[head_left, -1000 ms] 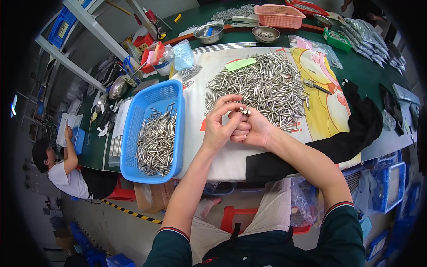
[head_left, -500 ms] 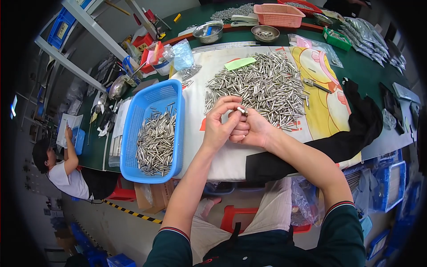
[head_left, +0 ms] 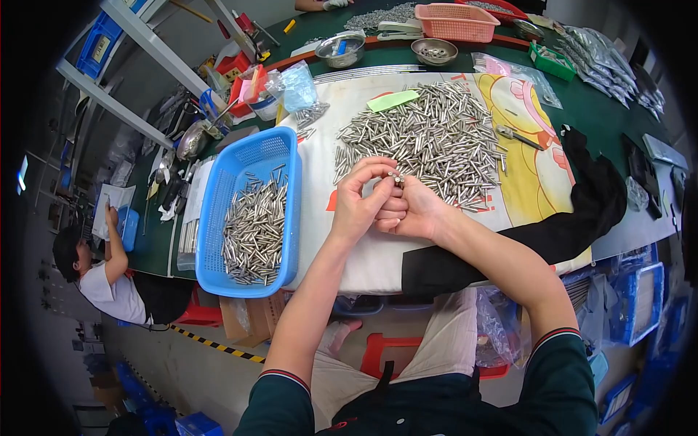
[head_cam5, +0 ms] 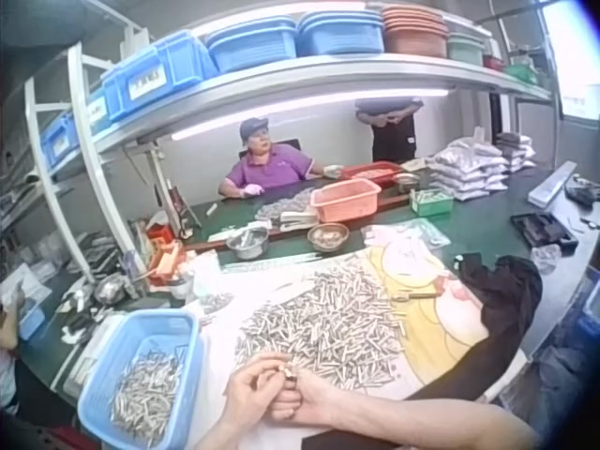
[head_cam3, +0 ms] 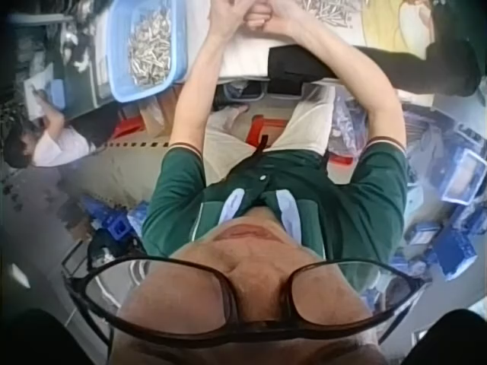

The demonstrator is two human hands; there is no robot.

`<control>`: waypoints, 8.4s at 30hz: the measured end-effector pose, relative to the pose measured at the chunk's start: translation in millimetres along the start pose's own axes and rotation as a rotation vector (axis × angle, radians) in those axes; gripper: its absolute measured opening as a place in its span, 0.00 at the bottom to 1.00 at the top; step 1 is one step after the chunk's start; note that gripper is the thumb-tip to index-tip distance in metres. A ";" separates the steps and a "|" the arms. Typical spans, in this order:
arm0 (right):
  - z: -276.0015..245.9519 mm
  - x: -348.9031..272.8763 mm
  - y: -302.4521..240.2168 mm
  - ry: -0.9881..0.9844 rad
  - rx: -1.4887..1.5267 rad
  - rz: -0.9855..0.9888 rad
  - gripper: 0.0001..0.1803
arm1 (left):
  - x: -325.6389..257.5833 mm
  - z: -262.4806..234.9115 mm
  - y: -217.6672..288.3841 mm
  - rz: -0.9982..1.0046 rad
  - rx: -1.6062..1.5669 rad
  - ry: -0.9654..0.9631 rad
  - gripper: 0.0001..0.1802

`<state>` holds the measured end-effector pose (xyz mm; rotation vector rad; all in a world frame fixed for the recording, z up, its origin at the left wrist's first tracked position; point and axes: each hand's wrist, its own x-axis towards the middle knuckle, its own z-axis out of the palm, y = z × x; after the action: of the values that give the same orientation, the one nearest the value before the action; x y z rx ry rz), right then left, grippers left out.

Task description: Inspecting and sorting small metal screws or pins into a collection basket at a factory workbench.

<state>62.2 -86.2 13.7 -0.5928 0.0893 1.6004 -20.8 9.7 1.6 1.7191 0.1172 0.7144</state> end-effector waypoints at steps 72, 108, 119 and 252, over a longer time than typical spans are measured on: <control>-29.4 0.9 -41.6 0.494 -2.371 -1.214 0.08 | -27.9 -7.6 42.7 0.103 0.993 -0.062 0.09; -22.5 1.2 -38.7 0.137 -2.127 -1.090 0.06 | -36.1 -18.2 -0.8 0.156 1.203 -0.025 0.03; -11.1 -19.1 -53.1 0.273 -2.319 -0.839 0.03 | -32.0 0.2 12.4 0.157 1.189 -0.034 0.03; -7.6 -3.5 -32.2 0.384 -1.515 -0.850 0.12 | -0.7 -12.3 -6.6 -0.547 -0.398 -0.122 0.12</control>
<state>95.2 -88.0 18.0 -1.7736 -1.0398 0.4440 -25.8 21.7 -3.5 1.2608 0.3234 0.2057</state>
